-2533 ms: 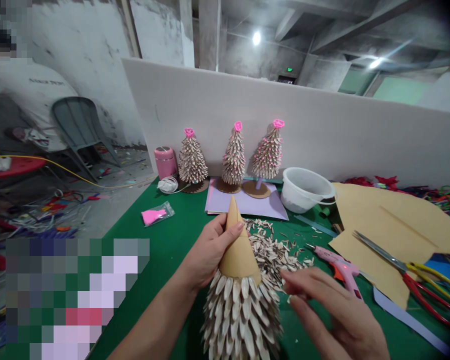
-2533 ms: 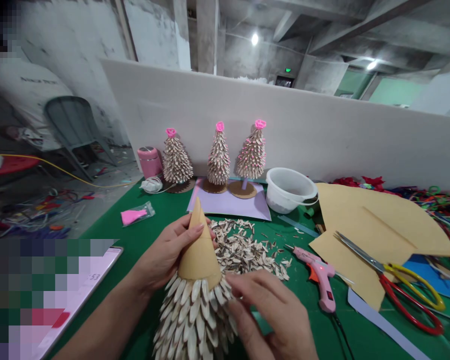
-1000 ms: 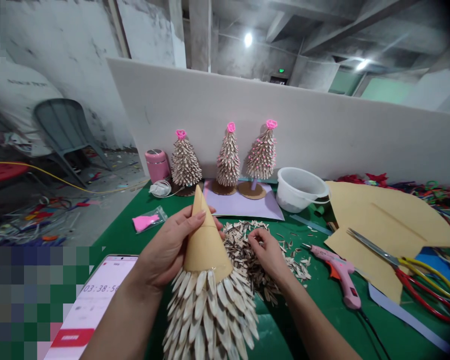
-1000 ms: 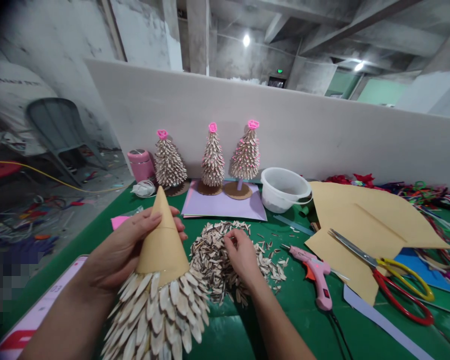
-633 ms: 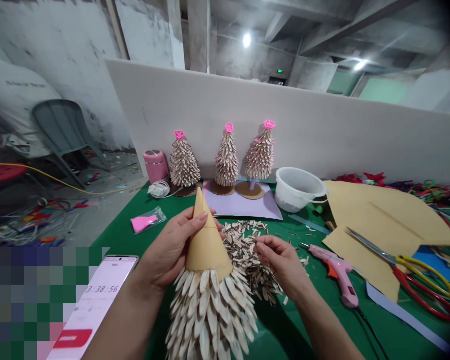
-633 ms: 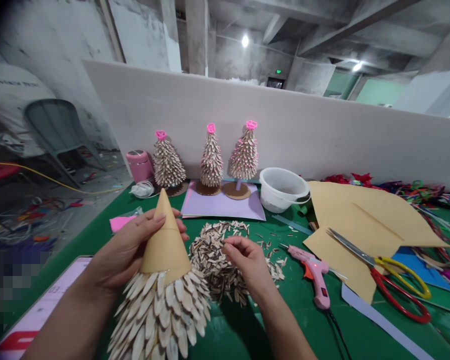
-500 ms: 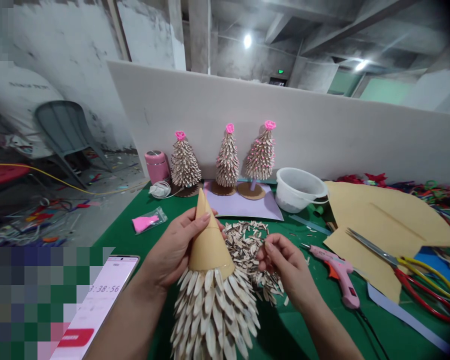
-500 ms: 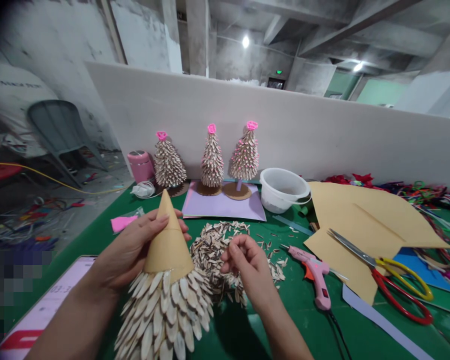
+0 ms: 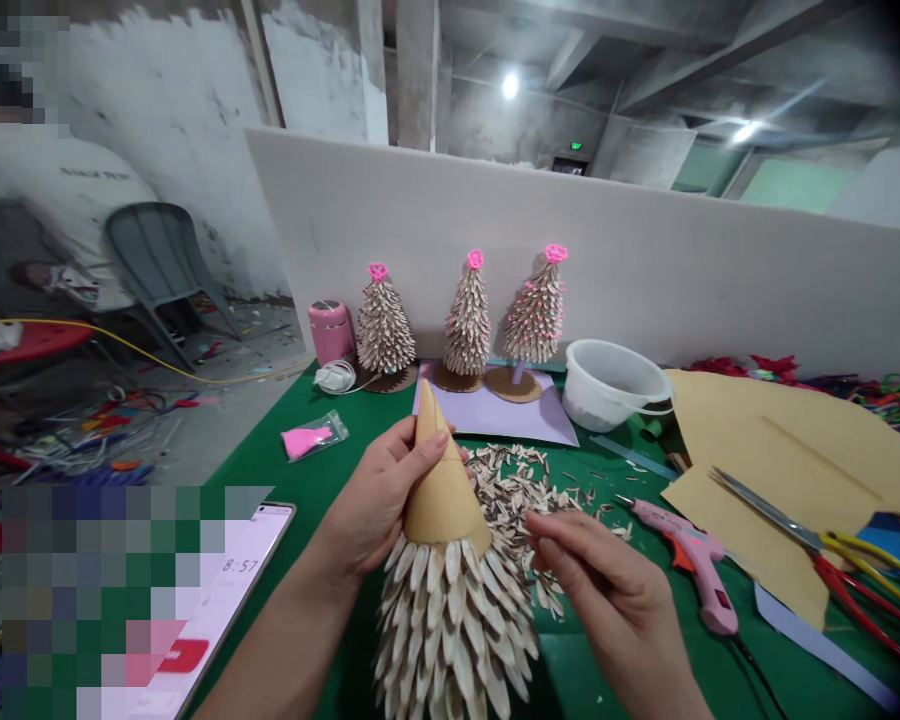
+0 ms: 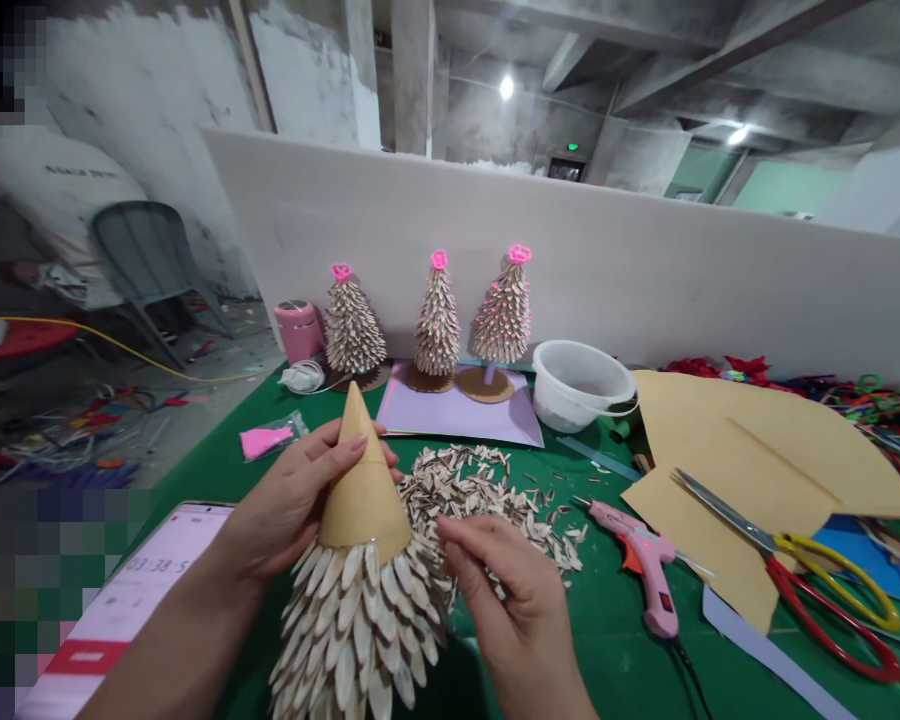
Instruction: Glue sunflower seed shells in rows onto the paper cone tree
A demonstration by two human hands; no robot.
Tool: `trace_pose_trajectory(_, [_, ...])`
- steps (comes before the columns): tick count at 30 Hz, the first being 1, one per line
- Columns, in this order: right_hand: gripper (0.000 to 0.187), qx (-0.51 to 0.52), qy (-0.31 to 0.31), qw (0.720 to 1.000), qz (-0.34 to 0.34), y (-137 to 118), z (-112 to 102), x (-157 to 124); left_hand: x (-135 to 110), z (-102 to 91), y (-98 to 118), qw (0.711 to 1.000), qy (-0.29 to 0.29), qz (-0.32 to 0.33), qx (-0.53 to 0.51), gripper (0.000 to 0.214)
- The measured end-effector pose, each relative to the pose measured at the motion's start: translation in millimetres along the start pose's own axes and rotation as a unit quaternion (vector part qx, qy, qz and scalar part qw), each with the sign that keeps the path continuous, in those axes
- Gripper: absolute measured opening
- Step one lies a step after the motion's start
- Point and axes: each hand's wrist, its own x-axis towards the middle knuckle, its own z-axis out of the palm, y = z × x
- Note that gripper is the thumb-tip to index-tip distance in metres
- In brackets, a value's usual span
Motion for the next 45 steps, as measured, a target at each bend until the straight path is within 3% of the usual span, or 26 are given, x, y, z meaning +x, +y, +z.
trace_pose_trajectory(4, [0.019,-0.044,0.02,0.999,-0.021,-5.1,1.1,-2.6,-1.3,0.6,-1.3,1.0,0.0,0.006,0.005,0.02])
trace_pose_trajectory(10, [0.018,-0.1,-0.015,0.984,-0.146,-12.5,6.0,1.1,-2.8,2.9,-2.1,1.0,0.0,0.003,0.007,0.021])
trace_pose_trajectory(14, [0.024,-0.1,-0.02,0.978,-0.183,-12.0,9.1,0.9,-3.5,3.2,-2.9,1.0,0.002,-0.003,0.008,0.022])
trace_pose_trajectory(19, [0.03,-0.121,-0.032,0.973,-0.193,-6.6,8.5,-4.8,-4.3,4.1,-3.1,1.0,-0.005,-0.007,0.008,0.02])
trace_pose_trajectory(25, [0.024,-0.141,-0.01,0.971,-0.192,-4.0,11.1,-6.9,-3.8,4.4,-3.4,1.0,-0.009,-0.003,0.01,0.02])
trace_pose_trajectory(34, [0.022,-0.155,-0.057,0.966,-0.197,-5.2,7.6,-5.1,-3.3,3.4,-3.8,1.0,-0.014,-0.006,0.01,0.019])
trace_pose_trajectory(45, [0.021,-0.173,0.002,0.963,-0.209,-8.1,7.8,-5.1,-3.6,3.4,-6.8,1.0,-0.025,-0.005,0.01,0.019])
